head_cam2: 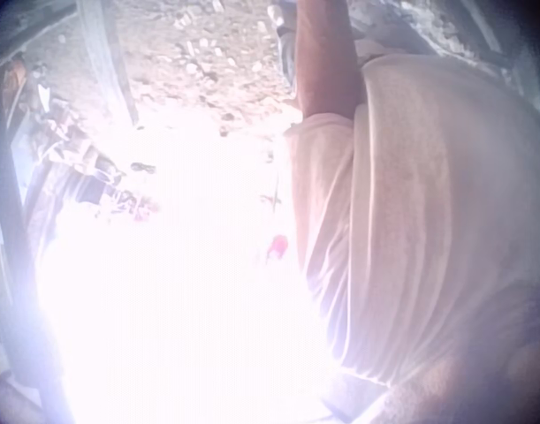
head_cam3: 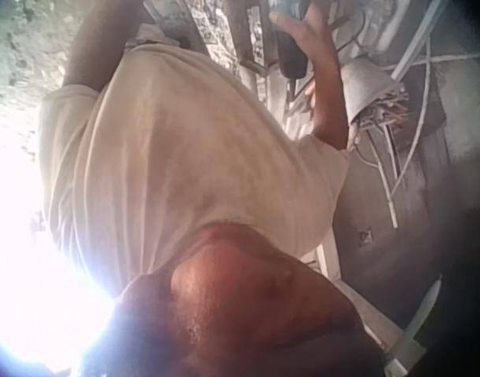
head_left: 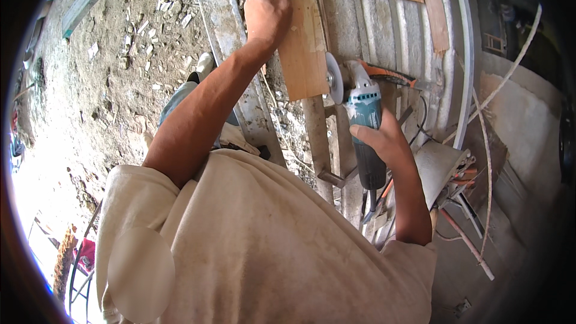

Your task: The person measures and marks a wooden plank with a ruler and pencil, then uses an angle grinder to cut the plank into smaller pieces. The person repeats the measuring, marking, and cutting process on the same plank multiple times.

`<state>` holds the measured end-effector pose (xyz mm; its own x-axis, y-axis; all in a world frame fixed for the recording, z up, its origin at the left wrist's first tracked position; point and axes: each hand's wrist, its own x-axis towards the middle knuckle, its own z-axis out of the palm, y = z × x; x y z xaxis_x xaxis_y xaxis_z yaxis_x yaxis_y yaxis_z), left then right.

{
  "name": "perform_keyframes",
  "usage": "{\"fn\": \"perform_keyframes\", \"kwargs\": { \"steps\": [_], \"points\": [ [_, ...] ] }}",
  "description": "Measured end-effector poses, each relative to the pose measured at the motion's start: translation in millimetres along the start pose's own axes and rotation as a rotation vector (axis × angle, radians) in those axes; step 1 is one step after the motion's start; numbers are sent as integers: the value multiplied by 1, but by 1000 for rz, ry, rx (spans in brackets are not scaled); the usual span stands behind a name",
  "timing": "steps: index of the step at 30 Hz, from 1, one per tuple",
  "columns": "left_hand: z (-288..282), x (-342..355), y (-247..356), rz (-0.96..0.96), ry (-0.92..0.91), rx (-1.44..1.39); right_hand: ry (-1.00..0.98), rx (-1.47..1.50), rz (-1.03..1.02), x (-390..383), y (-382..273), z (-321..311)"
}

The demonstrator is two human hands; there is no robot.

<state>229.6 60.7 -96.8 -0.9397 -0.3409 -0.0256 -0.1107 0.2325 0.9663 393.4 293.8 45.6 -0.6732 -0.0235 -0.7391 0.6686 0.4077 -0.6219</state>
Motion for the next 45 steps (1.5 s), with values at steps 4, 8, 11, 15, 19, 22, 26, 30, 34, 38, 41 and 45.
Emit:
{"fn": "perform_keyframes", "kwargs": {
  "steps": [4, 8, 11, 15, 19, 22, 26, 30, 34, 38, 41, 45],
  "points": [
    [-2, 0, 4, 14, -11, 21, -2, -50, 58, -16, 12, -2],
    [-6, 1, 5, 2, -30, 16, 34, -93, 111, -47, 19, 2],
    [-9, 0, 12, -129, -81, -11, 68, 18, 177, -77, 29, 6],
    [-14, -1, 11, -143, -56, 36, 138, 308, 151, -108, 51, 3],
    [-15, 43, 34, 26, -210, -289, 361, 535, -9, -112, 36, 15],
    [-14, 108, 95, 181, -545, -68, 517, 667, -155, -102, 32, 23],
    [84, 168, 117, 559, -693, 24, 581, 764, -372, -74, -6, 20],
    [172, 212, 153, 772, -685, 337, 657, 989, -560, -47, -60, 36],
    [155, 153, 167, 855, -711, 330, 860, 1040, -552, -55, -48, 42],
    [15, 23, 145, 274, -2106, 211, 1126, 1057, -535, -50, -61, 51],
    [-38, -47, 137, -641, -2140, -197, 1231, 1034, -593, -12, -72, 53],
    [-30, -35, 143, -617, -2026, -197, 1420, 973, -535, 32, -54, 62]
  ]
}}
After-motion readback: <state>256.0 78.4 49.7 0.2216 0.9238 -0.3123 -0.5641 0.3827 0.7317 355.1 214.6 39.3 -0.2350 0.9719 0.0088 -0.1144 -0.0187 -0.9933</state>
